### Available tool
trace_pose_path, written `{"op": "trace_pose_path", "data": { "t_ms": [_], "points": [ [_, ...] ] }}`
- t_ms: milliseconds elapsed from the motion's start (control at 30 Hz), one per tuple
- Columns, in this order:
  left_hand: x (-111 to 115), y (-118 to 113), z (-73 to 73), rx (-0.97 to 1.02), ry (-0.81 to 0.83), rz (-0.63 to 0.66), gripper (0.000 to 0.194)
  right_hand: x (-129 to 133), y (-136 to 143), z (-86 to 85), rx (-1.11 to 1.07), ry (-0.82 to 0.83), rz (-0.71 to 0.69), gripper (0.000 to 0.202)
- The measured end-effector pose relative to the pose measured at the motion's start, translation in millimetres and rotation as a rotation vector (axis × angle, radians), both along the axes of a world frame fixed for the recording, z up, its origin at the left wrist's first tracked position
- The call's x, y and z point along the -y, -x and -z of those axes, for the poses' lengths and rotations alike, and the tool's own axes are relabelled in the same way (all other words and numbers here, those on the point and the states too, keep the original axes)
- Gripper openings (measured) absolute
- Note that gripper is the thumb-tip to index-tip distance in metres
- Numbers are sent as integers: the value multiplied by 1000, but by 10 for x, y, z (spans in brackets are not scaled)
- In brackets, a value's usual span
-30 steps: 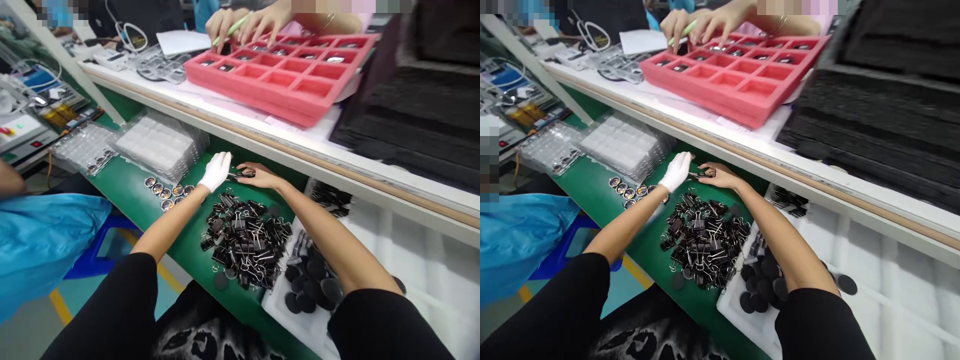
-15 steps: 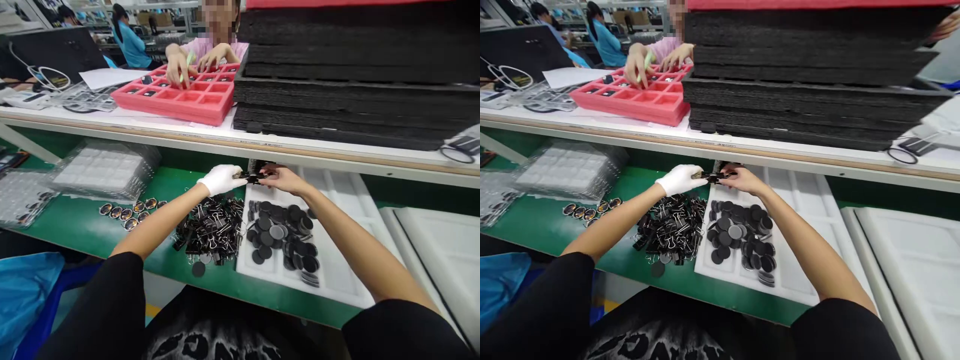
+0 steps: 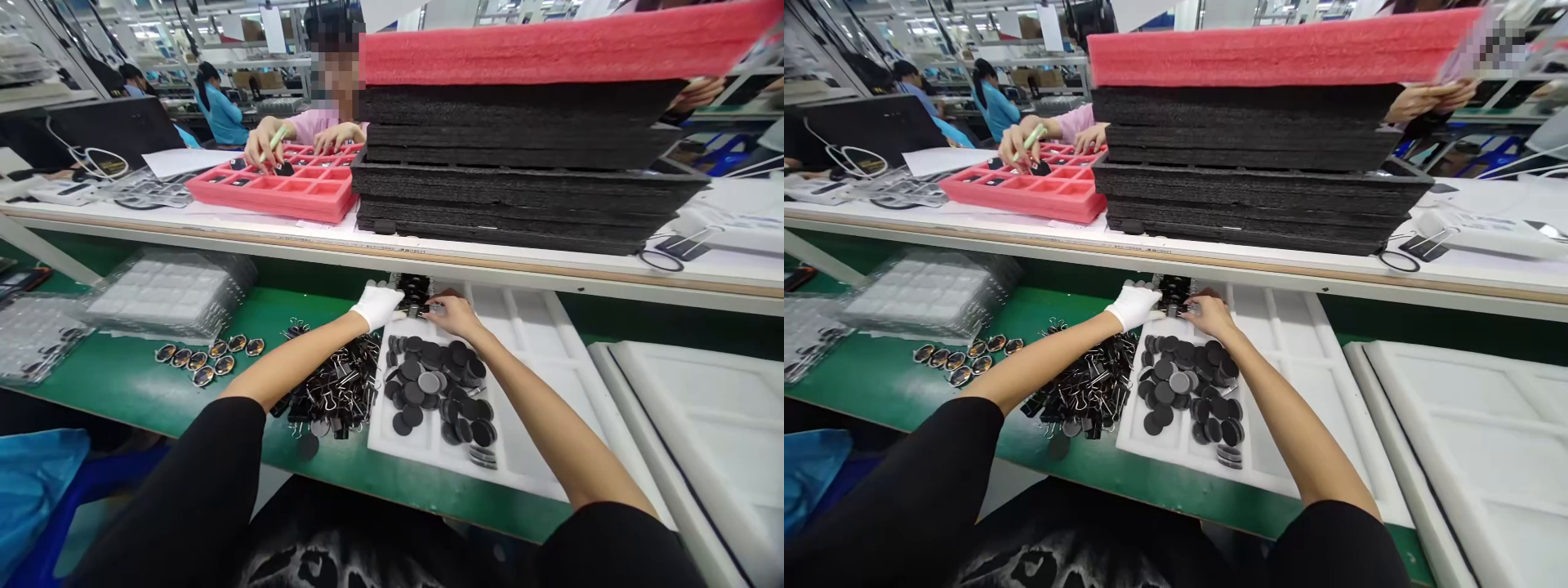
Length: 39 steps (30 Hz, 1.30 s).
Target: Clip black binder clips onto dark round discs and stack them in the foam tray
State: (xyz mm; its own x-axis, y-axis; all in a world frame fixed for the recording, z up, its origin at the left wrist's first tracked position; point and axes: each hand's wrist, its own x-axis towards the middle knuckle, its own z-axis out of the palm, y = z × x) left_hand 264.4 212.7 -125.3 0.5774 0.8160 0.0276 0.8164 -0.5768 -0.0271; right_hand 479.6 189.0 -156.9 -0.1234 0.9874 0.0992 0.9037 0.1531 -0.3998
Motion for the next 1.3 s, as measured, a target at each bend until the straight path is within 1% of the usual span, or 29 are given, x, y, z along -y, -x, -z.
{"op": "trace_pose_path", "data": {
  "t_ms": [67,100,167,233,267,333,400,467,500,567,600,633,667,733,800,900,1000,1100,1200,1233,1300],
  "points": [
    [49,92,-92,-4,-2,-19,44,7,-5,-33,45,12,-5,31],
    [79,187,-153,0,-1,-32,45,20,0,-53,68,18,-7,32],
    [141,501,-295,24,-10,-55,48,69,36,-103,106,22,-13,39],
    [204,974,-438,57,-39,-78,49,143,117,-162,130,-13,-44,46],
    [236,1258,-497,63,-54,-101,48,184,176,-195,135,-38,-96,45],
    [307,1864,-563,23,-41,-191,46,262,337,-261,135,-68,-278,36],
    [397,2436,-536,-90,61,-293,44,314,556,-320,125,-40,-490,30],
    [513,2882,-423,-203,204,-358,46,326,824,-364,116,16,-612,30],
    [580,3039,-345,-238,263,-372,50,317,967,-380,118,34,-644,30],
    [717,3226,-179,-269,313,-386,67,281,1245,-406,170,53,-661,29],
    [779,3264,-102,-276,302,-387,74,259,1365,-417,227,63,-644,29],
    [832,3278,-33,-283,277,-381,77,239,1463,-430,292,75,-616,29],
    [872,3274,26,-289,247,-369,75,221,1531,-444,356,89,-578,29],
    [911,3248,116,-285,205,-331,62,198,1561,-478,444,126,-501,30],
    [907,3229,175,-256,196,-299,51,199,1439,-517,470,162,-445,32],
    [871,3231,206,-240,174,-302,46,268,1057,-554,465,197,-354,38],
    [839,3207,129,-178,75,-319,43,419,681,-495,405,163,-346,35],
    [827,3031,-58,6,-12,-290,44,558,513,-338,411,118,-342,40],
    [850,2660,-261,153,4,-193,48,607,492,-213,463,141,-306,41],
    [867,2511,-313,178,8,-159,49,611,490,-202,455,148,-306,38],
    [908,2209,-383,206,-5,-90,48,629,479,-236,374,140,-309,29]
  ]
}}
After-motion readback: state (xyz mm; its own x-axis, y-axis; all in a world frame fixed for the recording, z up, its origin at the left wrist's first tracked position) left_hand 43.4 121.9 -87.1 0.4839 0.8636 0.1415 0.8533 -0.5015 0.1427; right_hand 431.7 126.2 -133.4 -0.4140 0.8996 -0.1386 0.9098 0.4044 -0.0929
